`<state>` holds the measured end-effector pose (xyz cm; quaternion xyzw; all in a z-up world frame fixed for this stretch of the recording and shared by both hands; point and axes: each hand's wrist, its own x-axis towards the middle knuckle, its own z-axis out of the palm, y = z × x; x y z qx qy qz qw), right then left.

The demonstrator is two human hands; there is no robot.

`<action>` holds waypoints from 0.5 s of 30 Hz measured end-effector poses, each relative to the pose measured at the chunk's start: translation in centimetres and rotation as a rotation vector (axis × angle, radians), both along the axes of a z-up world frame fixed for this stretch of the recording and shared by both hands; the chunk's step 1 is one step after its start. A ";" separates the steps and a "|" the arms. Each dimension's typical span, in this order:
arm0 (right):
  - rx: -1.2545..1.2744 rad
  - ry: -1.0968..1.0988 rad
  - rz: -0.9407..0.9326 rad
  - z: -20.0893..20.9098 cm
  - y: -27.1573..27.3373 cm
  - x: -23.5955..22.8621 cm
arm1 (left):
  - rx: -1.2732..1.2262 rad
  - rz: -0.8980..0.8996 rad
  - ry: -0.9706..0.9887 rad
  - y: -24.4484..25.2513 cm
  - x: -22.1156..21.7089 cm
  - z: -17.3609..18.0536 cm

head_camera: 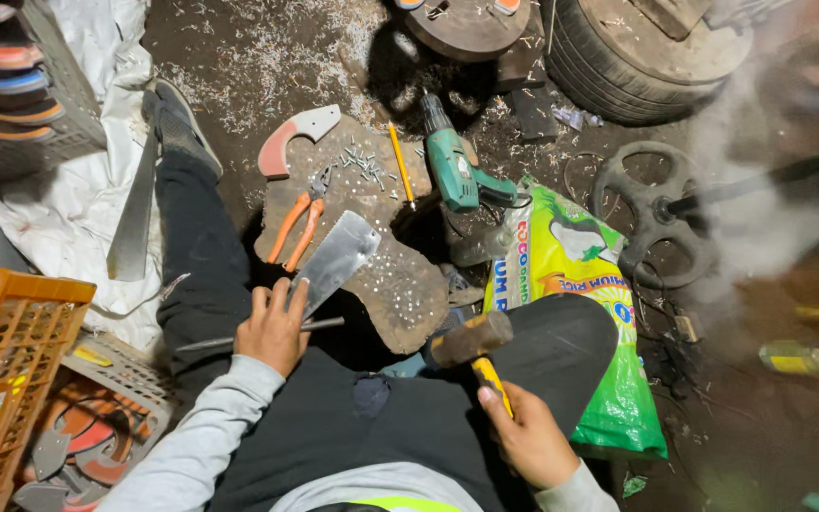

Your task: The person aligns a metal sickle blade with a handle, marks the blade with a pencil, and uses a hammer to drive a pin through the aligned parts. The person then uses a screwdriver to tighten the pin, securing the blade to the handle.

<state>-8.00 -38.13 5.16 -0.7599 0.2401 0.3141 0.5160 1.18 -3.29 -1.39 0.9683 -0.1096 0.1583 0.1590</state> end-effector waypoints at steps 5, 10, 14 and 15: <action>-0.154 -0.409 0.173 2.0 1.2 3.1 | -0.298 -0.043 0.228 3.0 0.3 -1.7; -0.391 -0.731 0.228 3.1 4.3 7.3 | -0.515 0.087 0.818 3.3 2.7 -6.5; -0.416 -1.000 0.272 2.2 6.2 10.5 | -0.464 0.165 0.891 2.7 3.7 -10.0; -0.410 -1.046 0.278 1.6 6.7 11.3 | -0.473 0.185 0.888 2.6 3.8 -10.5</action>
